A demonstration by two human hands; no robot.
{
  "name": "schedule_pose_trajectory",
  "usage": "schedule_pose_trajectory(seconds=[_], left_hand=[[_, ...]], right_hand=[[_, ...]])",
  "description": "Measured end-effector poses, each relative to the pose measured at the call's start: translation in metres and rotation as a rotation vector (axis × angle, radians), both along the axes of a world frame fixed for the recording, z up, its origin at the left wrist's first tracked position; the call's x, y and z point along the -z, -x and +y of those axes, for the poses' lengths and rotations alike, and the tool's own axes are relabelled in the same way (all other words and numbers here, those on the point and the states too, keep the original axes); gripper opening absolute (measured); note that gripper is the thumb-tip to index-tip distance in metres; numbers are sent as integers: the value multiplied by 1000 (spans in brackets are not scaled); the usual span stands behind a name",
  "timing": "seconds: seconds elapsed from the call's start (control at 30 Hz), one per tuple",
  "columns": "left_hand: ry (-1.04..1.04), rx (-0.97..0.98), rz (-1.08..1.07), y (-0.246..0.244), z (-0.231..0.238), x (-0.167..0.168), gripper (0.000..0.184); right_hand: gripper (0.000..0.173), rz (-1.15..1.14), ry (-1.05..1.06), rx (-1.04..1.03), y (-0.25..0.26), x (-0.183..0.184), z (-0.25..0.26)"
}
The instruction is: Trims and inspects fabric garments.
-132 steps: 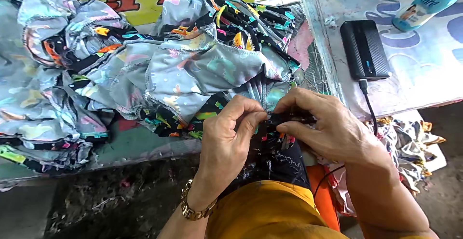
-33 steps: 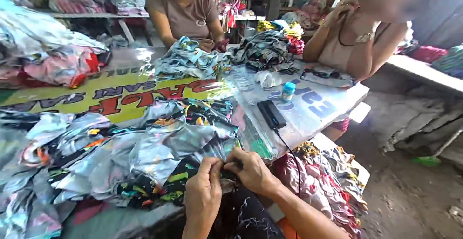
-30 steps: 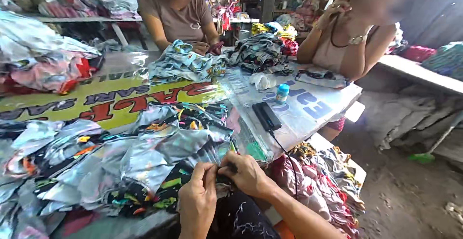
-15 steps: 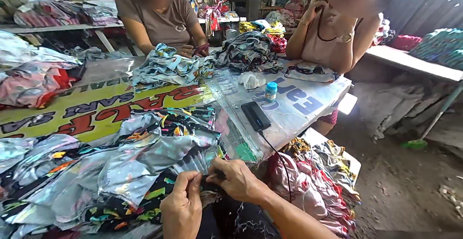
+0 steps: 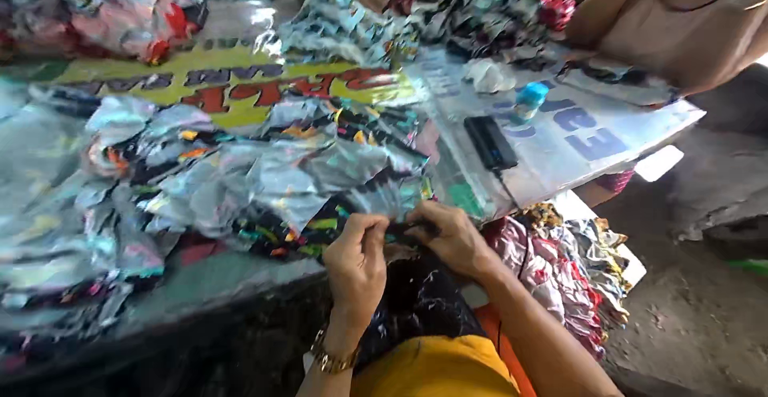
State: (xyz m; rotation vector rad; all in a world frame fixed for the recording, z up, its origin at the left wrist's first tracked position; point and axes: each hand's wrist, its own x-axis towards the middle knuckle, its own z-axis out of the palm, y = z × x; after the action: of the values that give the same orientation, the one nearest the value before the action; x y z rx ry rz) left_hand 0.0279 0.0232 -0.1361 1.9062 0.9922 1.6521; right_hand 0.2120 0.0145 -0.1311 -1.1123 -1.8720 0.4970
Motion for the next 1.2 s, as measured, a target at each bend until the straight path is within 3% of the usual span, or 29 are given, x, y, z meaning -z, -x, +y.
schedule_pose_trajectory(seconds=[0.1, 0.2, 0.27, 0.37, 0.43, 0.5, 0.57, 0.67, 0.9, 1.0, 1.13, 1.2], left_hand=[[32, 67, -181, 4, -1, 0, 11], [45, 146, -322, 7, 0, 2, 17], [50, 184, -216, 11, 0, 4, 15], [73, 149, 143, 10, -3, 3, 45], [67, 77, 209, 6, -4, 3, 30], [112, 66, 54, 6, -2, 0, 17], [200, 118, -126, 9, -1, -7, 20], [307, 232, -336, 17, 4, -13, 26], [424, 357, -457, 31, 12, -15, 20], [419, 404, -485, 34, 12, -14, 19], [458, 432, -696, 37, 12, -15, 19], [492, 432, -771, 37, 12, -16, 20]], right_hand=[[6, 21, -1, 4, -2, 2, -4], [5, 54, -41, 17, -2, 5, -5], [6, 67, -76, 49, 0, 8, -8], [10, 49, -195, 121, 4, 12, -11], [10, -41, -306, 168, 8, 14, -17], [6, -118, -395, 150, 11, 11, -25], [7, -157, -414, 64, 12, 3, -34], [25, -49, -372, -49, 13, -9, -37], [21, 202, -210, 70, 31, -23, -7], [20, 159, -176, 36, 45, -23, 4], [11, -94, -114, 44, 52, -19, 11], [9, -100, -108, 27, 48, -17, 13]])
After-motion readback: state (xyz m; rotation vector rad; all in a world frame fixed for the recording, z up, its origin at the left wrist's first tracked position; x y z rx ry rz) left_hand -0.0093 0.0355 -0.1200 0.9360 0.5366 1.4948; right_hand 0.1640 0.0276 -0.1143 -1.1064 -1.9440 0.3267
